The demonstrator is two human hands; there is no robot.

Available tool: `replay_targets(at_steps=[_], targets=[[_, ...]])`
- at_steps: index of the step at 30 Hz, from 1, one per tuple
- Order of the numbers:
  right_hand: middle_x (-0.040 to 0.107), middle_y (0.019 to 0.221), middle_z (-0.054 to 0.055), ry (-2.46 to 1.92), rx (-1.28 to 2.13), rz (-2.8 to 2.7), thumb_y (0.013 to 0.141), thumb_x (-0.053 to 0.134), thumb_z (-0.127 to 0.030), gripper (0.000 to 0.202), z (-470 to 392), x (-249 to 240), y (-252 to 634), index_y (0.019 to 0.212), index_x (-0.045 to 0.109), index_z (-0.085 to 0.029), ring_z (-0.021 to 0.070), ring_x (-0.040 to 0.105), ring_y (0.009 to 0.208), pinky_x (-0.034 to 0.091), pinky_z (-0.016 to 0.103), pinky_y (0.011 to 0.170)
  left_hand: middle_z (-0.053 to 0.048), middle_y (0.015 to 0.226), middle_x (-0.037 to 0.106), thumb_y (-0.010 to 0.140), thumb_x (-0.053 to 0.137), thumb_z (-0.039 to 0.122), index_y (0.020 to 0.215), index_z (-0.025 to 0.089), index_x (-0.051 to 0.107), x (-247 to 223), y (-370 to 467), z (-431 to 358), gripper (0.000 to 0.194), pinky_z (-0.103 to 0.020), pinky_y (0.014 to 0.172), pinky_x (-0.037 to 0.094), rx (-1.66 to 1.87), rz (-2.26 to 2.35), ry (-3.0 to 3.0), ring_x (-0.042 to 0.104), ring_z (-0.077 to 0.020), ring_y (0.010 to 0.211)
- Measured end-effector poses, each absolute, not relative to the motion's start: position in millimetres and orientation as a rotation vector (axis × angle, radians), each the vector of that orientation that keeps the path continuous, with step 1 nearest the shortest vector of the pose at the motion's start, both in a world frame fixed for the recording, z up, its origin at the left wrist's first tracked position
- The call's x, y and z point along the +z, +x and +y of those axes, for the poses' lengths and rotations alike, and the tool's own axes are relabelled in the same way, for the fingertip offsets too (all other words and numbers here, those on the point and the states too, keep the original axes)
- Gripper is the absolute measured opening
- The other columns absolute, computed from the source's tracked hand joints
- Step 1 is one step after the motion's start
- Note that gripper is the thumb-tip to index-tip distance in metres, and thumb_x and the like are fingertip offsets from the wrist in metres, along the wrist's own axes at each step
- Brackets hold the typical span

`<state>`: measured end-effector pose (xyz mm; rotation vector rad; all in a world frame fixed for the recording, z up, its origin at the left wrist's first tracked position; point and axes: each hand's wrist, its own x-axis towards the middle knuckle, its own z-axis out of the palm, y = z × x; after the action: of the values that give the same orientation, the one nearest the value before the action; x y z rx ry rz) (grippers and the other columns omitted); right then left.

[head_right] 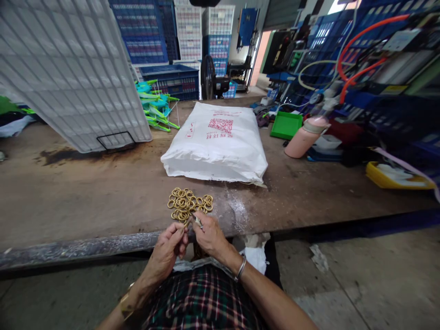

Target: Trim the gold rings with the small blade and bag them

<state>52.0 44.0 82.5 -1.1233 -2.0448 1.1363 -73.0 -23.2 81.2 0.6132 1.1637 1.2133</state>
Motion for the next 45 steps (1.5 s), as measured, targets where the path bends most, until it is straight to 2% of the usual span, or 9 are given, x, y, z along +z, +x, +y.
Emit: replay_targets(at_steps=[5, 12, 21, 27, 30, 33, 36, 42, 45], targets=[[0.058, 0.069, 0.001, -1.05, 0.906, -2.383, 0.073, 0.04, -0.007, 0.017, 38, 79, 56, 0.076, 0.053, -0.018, 0.012, 0.05, 0.062, 0.033, 0.021, 0.06, 0.005, 0.056, 0.049, 0.072, 0.058, 0.052, 0.072, 0.017, 0.049, 83, -73, -21, 0.036, -0.017, 0.038, 0.031, 1.228, 1.277, 0.653, 0.038, -0.0039, 0.039], [0.061, 0.072, 0.003, -1.125, 0.794, -2.529, 0.066, 0.041, -0.006, 0.021, 36, 77, 56, 0.079, 0.053, -0.017, 0.0136, 0.051, 0.063, 0.03, 0.022, 0.059, 0.005, 0.056, 0.05, 0.069, 0.059, 0.054, 0.071, 0.017, 0.049, 89, -72, -22, 0.038, -0.017, 0.039, 0.033, 1.214, 1.338, 0.719, 0.04, -0.0048, 0.04], [0.064, 0.076, 0.007, -1.298, 0.622, -2.658, 0.073, 0.04, -0.009, 0.025, 36, 86, 46, 0.092, 0.055, -0.015, 0.0159, 0.056, 0.065, 0.028, 0.025, 0.057, 0.006, 0.047, 0.045, 0.07, 0.056, 0.057, 0.063, 0.019, 0.045, 98, -72, -26, 0.04, -0.018, 0.038, 0.032, 1.261, 1.405, 0.785, 0.037, -0.0054, 0.037], [0.065, 0.08, 0.008, -1.452, 0.499, -2.666, 0.073, 0.04, -0.006, 0.026, 60, 104, 36, 0.092, 0.056, -0.015, 0.0153, 0.056, 0.065, 0.03, 0.025, 0.057, 0.004, 0.051, 0.05, 0.077, 0.055, 0.047, 0.068, 0.017, 0.052, 106, -75, -44, 0.032, -0.018, 0.041, 0.035, 1.233, 1.248, 0.834, 0.043, -0.0058, 0.039], [0.065, 0.085, 0.008, -1.315, 0.449, -2.677, 0.074, 0.041, -0.007, 0.026, 74, 108, 24, 0.092, 0.057, -0.016, 0.0158, 0.057, 0.072, 0.033, 0.024, 0.062, 0.001, 0.06, 0.056, 0.076, 0.058, 0.045, 0.069, 0.016, 0.053, 100, -79, -45, 0.03, -0.02, 0.044, 0.04, 1.275, 1.099, 0.648, 0.049, -0.0075, 0.045], [0.062, 0.1, 0.007, -1.233, 0.378, -2.681, 0.078, 0.042, -0.011, 0.028, 83, 107, 4, 0.101, 0.056, -0.019, 0.0163, 0.058, 0.078, 0.036, 0.024, 0.064, -0.003, 0.075, 0.062, 0.071, 0.065, 0.041, 0.071, 0.015, 0.054, 91, -92, -42, 0.029, -0.02, 0.045, 0.043, 1.38, 1.013, 0.377, 0.057, -0.0112, 0.058], [0.059, 0.107, 0.007, -1.209, 0.31, -2.747, 0.081, 0.044, -0.019, 0.028, 89, 106, -18, 0.108, 0.055, -0.022, 0.017, 0.059, 0.078, 0.037, 0.024, 0.061, -0.006, 0.077, 0.064, 0.068, 0.07, 0.036, 0.072, 0.014, 0.054, 85, -109, -41, 0.027, -0.02, 0.044, 0.042, 1.464, 0.979, 0.191, 0.059, -0.0127, 0.061], [0.059, 0.102, 0.009, -1.215, 0.209, -2.899, 0.084, 0.043, -0.021, 0.02, 97, 98, -44, 0.097, 0.06, -0.019, 0.0171, 0.06, 0.073, 0.038, 0.025, 0.057, -0.002, 0.066, 0.062, 0.067, 0.069, 0.028, 0.079, 0.014, 0.058, 79, -134, -44, 0.021, -0.019, 0.043, 0.038, 1.49, 0.832, -0.039, 0.056, -0.0103, 0.053], [0.06, 0.1, 0.009, -1.241, 0.201, -2.937, 0.085, 0.043, -0.02, 0.021, 100, 93, -49, 0.096, 0.061, -0.019, 0.0166, 0.059, 0.072, 0.038, 0.025, 0.057, -0.003, 0.064, 0.061, 0.069, 0.067, 0.026, 0.069, 0.013, 0.057, 76, -140, -41, 0.016, -0.019, 0.043, 0.038, 1.492, 0.78, -0.093, 0.054, -0.0099, 0.052]])
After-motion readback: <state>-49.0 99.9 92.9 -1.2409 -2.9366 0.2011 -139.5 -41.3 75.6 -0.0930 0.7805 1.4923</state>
